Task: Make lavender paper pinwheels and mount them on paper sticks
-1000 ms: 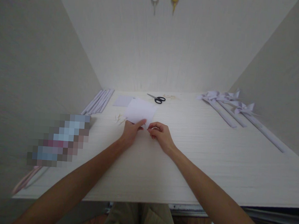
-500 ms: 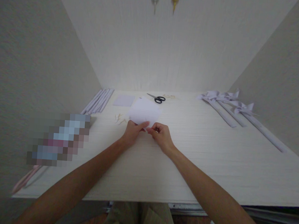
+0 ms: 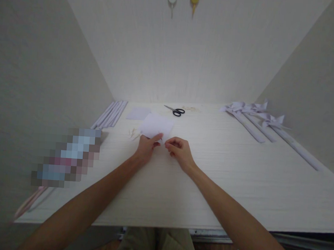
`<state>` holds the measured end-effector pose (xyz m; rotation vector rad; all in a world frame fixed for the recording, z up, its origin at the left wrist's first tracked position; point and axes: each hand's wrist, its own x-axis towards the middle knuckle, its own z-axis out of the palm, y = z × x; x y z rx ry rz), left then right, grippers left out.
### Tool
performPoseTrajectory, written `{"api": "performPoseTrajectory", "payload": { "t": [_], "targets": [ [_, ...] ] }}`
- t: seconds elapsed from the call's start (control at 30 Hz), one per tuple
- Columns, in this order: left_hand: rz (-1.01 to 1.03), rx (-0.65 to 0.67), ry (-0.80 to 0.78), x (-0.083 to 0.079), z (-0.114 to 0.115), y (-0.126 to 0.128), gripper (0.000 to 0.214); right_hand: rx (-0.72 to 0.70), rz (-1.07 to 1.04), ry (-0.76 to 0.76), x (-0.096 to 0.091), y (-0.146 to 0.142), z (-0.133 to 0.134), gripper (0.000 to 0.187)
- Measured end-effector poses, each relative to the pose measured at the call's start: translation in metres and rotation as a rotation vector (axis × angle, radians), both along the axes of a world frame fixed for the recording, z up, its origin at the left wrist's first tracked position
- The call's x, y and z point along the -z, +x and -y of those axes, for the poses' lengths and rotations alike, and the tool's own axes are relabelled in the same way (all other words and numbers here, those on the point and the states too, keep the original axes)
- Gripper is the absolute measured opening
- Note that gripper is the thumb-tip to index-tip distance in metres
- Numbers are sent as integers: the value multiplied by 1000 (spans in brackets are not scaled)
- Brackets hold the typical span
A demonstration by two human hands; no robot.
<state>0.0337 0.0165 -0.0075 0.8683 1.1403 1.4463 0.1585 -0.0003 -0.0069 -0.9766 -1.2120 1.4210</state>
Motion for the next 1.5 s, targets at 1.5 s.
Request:
{"api": "performPoseTrajectory", "payload": {
  "t": [1.5],
  "targets": [
    [16,98,26,0,-3,-6,18,249,-416,-127,-6,5,-8,20]
  ]
}}
